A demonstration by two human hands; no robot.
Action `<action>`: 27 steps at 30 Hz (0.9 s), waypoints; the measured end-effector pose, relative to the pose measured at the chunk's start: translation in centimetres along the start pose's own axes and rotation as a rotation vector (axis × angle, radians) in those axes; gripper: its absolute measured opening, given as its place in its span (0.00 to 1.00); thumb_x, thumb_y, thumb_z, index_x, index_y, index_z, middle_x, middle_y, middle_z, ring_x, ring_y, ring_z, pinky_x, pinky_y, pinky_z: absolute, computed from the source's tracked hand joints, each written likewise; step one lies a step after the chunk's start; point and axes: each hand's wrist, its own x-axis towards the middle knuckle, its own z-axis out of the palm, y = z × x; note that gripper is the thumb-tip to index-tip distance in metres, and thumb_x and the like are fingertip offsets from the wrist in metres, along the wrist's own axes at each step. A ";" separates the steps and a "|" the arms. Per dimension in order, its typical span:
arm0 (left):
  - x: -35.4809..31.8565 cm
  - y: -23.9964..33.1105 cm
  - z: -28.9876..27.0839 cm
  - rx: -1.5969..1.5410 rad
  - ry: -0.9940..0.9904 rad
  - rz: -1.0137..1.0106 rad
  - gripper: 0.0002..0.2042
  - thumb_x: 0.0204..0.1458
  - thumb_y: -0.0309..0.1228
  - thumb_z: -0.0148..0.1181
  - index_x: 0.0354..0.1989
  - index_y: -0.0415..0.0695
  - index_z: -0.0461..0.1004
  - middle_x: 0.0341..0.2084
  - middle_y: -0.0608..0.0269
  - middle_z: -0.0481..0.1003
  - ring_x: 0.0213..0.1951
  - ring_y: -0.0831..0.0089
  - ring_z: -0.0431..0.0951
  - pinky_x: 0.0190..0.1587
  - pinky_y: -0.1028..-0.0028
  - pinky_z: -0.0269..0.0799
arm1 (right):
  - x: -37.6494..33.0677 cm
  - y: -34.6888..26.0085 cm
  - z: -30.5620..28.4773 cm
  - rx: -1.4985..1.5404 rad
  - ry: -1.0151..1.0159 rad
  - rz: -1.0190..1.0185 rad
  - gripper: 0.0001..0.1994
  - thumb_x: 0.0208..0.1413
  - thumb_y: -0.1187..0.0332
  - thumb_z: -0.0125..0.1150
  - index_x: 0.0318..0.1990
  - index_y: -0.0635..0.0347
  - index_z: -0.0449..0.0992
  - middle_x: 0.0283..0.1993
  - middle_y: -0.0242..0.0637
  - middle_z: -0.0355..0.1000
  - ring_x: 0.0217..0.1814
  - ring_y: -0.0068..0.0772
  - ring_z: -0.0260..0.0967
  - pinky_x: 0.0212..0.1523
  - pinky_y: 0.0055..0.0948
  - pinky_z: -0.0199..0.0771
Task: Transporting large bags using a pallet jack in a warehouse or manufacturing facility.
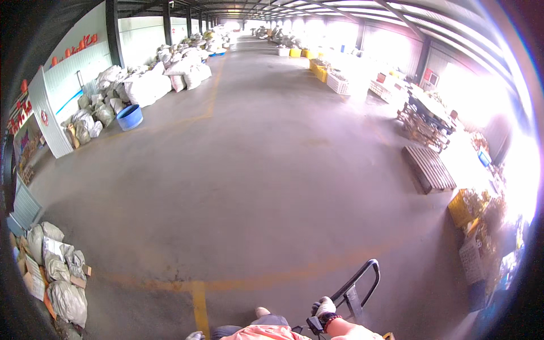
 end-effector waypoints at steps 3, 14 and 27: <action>4.8 -0.6 -3.7 0.275 0.069 0.331 0.11 0.60 0.38 0.53 0.37 0.45 0.79 0.35 0.53 0.79 0.38 0.52 0.76 0.42 0.60 0.72 | -1.7 1.3 8.7 -0.050 0.021 -0.055 0.06 0.51 0.67 0.50 0.29 0.54 0.59 0.16 0.35 0.58 0.13 0.36 0.55 0.17 0.38 0.55; 23.1 -7.2 -37.7 0.819 -0.161 0.238 0.11 0.60 0.38 0.52 0.38 0.46 0.78 0.36 0.52 0.78 0.38 0.51 0.75 0.43 0.59 0.72 | -10.6 18.3 34.5 -0.179 0.082 -0.293 0.05 0.53 0.68 0.55 0.36 0.57 0.69 0.19 0.36 0.65 0.15 0.30 0.61 0.17 0.34 0.58; 48.6 3.2 -62.2 -0.008 0.068 -0.113 0.16 0.61 0.46 0.56 0.46 0.47 0.78 0.34 0.67 0.75 0.36 0.70 0.73 0.39 0.65 0.72 | -15.8 34.7 68.9 -0.226 0.116 -0.310 0.05 0.50 0.69 0.56 0.32 0.59 0.70 0.18 0.37 0.68 0.14 0.34 0.64 0.17 0.37 0.61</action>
